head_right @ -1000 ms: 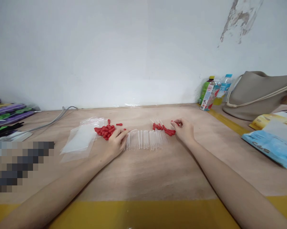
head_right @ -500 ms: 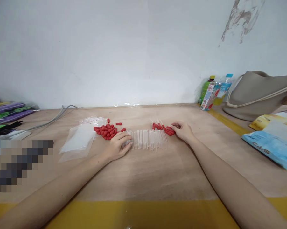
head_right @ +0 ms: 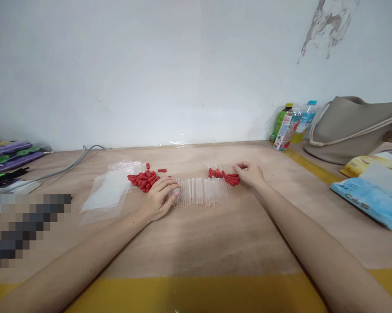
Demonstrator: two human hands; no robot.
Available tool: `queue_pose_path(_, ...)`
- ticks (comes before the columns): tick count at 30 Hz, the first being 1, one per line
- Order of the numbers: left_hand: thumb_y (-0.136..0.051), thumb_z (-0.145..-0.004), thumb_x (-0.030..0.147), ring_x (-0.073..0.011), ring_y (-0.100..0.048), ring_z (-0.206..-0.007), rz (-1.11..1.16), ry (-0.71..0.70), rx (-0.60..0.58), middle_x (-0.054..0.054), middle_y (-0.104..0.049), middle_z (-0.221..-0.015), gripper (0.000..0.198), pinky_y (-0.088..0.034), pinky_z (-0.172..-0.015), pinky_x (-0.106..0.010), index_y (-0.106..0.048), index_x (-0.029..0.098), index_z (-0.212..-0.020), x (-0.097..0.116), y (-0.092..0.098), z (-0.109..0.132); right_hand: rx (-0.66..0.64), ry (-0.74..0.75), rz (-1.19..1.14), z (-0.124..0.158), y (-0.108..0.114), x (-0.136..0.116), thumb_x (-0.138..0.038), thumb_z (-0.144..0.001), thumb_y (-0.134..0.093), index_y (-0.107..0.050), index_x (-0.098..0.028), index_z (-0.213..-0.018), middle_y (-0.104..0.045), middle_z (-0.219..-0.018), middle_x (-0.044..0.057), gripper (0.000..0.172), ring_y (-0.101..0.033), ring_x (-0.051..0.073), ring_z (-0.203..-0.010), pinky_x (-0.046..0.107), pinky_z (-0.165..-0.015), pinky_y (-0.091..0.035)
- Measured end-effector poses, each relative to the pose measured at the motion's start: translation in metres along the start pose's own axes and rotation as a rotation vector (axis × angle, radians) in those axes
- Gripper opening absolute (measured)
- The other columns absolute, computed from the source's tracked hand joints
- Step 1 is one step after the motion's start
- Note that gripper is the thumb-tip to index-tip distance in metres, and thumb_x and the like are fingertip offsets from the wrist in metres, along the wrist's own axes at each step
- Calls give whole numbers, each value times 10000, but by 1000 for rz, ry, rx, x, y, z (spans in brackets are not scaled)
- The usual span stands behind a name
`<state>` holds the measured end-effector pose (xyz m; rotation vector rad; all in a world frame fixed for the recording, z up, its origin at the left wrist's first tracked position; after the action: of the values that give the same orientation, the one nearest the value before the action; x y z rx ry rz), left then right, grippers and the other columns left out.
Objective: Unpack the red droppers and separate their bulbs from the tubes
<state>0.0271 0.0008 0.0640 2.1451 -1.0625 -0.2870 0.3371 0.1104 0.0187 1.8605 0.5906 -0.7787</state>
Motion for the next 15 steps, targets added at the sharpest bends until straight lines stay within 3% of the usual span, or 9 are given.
queue_pose_path(8, -516, -803, 221, -191, -503, -1026, -12, -8, 22, -64, -607, -987, 194, -404, -928, -380, -594, 172, -973, -1, 0, 1, -148, -24, 314, -1, -27, -48, -533, -578, -586, -622, -201, -531, -564, -466, 3, 337, -504, 135, -470, 242, -472, -311)
queue_pose_path(15, -502, -811, 239, -208, -505, -1021, -18, -7, 2, -72, -599, -1000, 186, -419, -899, -400, -594, 180, -961, -1, -2, 1, -206, -158, 411, 1, -36, -61, -365, -566, -613, -593, -200, -451, -517, -392, 27, 202, -525, 169, -432, 294, -479, -368)
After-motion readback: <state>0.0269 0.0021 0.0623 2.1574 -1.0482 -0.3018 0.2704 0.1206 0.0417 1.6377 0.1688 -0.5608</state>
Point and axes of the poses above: each hand's wrist, its own z-axis away from the middle knuckle, its own y-axis out of the back of the hand, x = y × z, the point moved 8 cm from there along -z, towards the middle knuckle
